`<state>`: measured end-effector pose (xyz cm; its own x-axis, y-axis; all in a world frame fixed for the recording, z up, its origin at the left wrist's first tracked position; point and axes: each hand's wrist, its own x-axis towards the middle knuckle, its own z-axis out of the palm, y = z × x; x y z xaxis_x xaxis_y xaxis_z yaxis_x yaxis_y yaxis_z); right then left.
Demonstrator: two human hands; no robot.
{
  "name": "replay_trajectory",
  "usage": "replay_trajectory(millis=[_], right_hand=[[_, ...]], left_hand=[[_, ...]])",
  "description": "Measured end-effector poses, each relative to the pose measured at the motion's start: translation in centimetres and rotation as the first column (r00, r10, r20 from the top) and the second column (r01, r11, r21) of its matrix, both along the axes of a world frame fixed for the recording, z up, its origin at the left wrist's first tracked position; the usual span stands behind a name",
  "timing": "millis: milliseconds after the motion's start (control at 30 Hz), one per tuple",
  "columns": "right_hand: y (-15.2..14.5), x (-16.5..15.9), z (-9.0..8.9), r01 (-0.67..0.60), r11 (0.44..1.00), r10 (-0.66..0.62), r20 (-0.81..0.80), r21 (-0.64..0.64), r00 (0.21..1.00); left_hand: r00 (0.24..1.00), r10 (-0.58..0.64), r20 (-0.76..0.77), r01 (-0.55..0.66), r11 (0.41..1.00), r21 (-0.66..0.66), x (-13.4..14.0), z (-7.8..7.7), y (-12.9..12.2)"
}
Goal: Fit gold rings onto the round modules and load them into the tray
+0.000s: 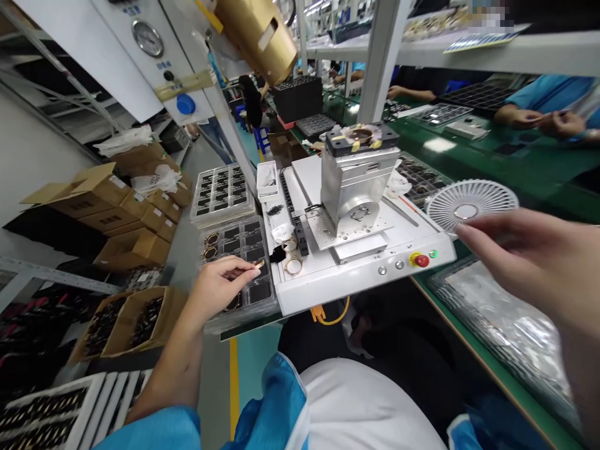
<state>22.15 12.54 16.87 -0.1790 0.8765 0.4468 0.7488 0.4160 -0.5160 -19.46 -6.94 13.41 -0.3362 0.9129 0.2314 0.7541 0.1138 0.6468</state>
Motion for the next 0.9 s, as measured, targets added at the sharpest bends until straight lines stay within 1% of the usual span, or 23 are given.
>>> replay_trajectory(millis=[33,67,100,133,200,267,333,400,433,467,533,633,700,733,800,867,900], right_hand=[[1.4,-2.0,1.7,-0.136,0.983,0.141,-0.034,0.121,0.989],[3.0,-4.0,3.4,-0.24,0.944,0.254,-0.038,0.226,0.966],[4.6,-5.9,5.0,-0.324,0.894,0.341,-0.002,0.31,0.94],[6.3,-7.7,6.5,-0.381,0.851,0.4,0.023,0.361,0.916],[9.4,-10.7,8.9,-0.528,0.78,0.527,0.103,0.335,0.844],[12.0,-12.9,10.6,-0.657,0.718,0.637,0.164,0.23,0.754],[13.8,-14.2,11.7,-0.747,0.658,0.721,0.203,0.1,0.662],[14.6,-14.8,12.2,-0.785,0.62,0.767,0.206,0.003,0.607],[14.7,-14.8,12.3,-0.787,0.616,0.775,0.187,-0.014,0.603],[14.6,-14.7,12.3,-0.781,0.624,0.773,0.15,-0.005,0.617],[14.2,-14.1,11.9,-0.743,0.666,0.743,0.029,0.071,0.669],[13.0,-12.5,10.6,-0.654,0.732,0.681,-0.164,0.189,0.714],[11.8,-10.8,9.3,-0.615,0.757,0.654,-0.238,0.221,0.718],[11.1,-9.8,8.6,-0.601,0.766,0.642,-0.26,0.226,0.721],[9.5,-7.4,6.9,-0.572,0.791,0.612,-0.297,0.218,0.733],[7.9,-4.7,4.8,-0.535,0.829,0.557,-0.335,0.165,0.76],[7.2,-3.3,3.5,-0.516,0.849,0.52,-0.355,0.115,0.777]], left_hand=[[0.998,-0.049,-0.024,0.05,0.997,0.054,0.8,0.6,1.0],[0.994,-0.096,-0.053,0.101,0.988,0.113,1.6,1.2,2.0],[0.987,-0.14,-0.084,0.153,0.973,0.175,2.3,1.9,3.0],[0.976,-0.184,-0.116,0.207,0.95,0.233,3.0,2.6,4.0],[0.947,-0.27,-0.176,0.314,0.891,0.328,3.9,4.1,5.7],[0.921,-0.31,-0.237,0.383,0.834,0.396,4.3,5.7,7.3],[0.909,-0.295,-0.293,0.403,0.8,0.445,4.5,7.5,8.8],[0.903,-0.279,-0.327,0.411,0.782,0.468,4.6,9.2,10.6],[0.898,-0.285,-0.335,0.421,0.774,0.472,4.8,10.0,11.7],[0.892,-0.295,-0.342,0.435,0.766,0.474,5.0,10.7,13.0],[0.876,-0.312,-0.368,0.466,0.746,0.476,5.6,12.0,15.8],[0.841,-0.331,-0.427,0.513,0.737,0.439,7.1,13.5,20.3],[0.813,-0.37,-0.449,0.544,0.759,0.359,8.0,14.1,22.5],[0.801,-0.388,-0.455,0.551,0.775,0.309,8.4,14.3,23.2],[0.783,-0.411,-0.468,0.551,0.807,0.214,8.9,14.4,23.8],[0.762,-0.433,-0.482,0.555,0.82,0.14,9.1,14.2,23.5],[0.746,-0.447,-0.493,0.565,0.817,0.113,9.0,13.9,23.2]])
